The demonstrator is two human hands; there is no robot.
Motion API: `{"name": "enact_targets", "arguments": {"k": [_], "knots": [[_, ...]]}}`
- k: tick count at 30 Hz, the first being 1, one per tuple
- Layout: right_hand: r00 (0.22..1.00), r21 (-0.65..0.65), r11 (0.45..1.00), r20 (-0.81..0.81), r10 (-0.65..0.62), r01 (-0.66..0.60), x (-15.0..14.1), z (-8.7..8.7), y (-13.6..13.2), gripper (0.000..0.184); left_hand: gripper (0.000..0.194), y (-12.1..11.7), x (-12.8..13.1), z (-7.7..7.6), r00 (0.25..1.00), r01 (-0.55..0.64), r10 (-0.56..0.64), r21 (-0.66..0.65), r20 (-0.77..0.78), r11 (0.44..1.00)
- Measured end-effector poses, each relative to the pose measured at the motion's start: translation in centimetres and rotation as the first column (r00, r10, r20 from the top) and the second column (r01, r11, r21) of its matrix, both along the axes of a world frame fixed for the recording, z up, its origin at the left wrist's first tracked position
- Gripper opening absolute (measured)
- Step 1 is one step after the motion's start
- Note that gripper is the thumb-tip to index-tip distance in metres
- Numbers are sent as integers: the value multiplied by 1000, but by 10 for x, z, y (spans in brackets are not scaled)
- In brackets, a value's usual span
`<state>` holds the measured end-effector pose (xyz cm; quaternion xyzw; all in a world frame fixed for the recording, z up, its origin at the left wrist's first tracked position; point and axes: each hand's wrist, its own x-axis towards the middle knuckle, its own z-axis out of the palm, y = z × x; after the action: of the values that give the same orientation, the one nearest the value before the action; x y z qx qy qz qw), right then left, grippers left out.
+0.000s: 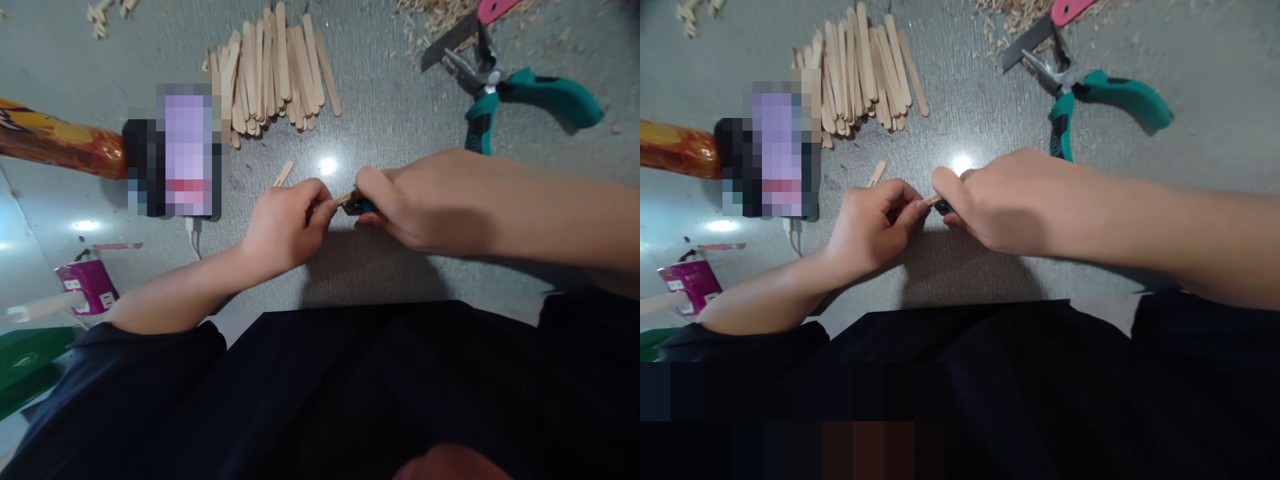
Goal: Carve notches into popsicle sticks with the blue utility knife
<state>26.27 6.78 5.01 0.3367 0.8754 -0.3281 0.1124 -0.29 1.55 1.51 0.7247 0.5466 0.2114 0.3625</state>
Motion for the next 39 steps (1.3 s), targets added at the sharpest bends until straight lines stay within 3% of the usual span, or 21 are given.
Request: {"name": "enact_targets", "arguments": {"k": [6, 14, 24, 32, 39], "knots": [[998, 16, 1000, -52, -21, 22, 2, -3, -2, 23, 27, 1, 0, 0, 1000, 6, -6, -16, -5, 1000], [986, 83, 990, 136, 100, -112, -2, 2, 0, 31, 28, 1, -1, 1, 1000, -8, 9, -49, 11, 999], [990, 50, 995, 113, 86, -92, -2, 2, 1, 29, 28, 1, -1, 3, 1000, 15, -15, -39, -3, 999], [979, 133, 980, 164, 124, -146, -4, 7, -1, 32, 29, 2, -2, 3, 1000, 25, -26, -46, -9, 999], [972, 217, 955, 164, 167, -201, -4, 5, -5, 32, 27, 3, 0, 8, 991, 63, -69, -54, -116, 997]]}}
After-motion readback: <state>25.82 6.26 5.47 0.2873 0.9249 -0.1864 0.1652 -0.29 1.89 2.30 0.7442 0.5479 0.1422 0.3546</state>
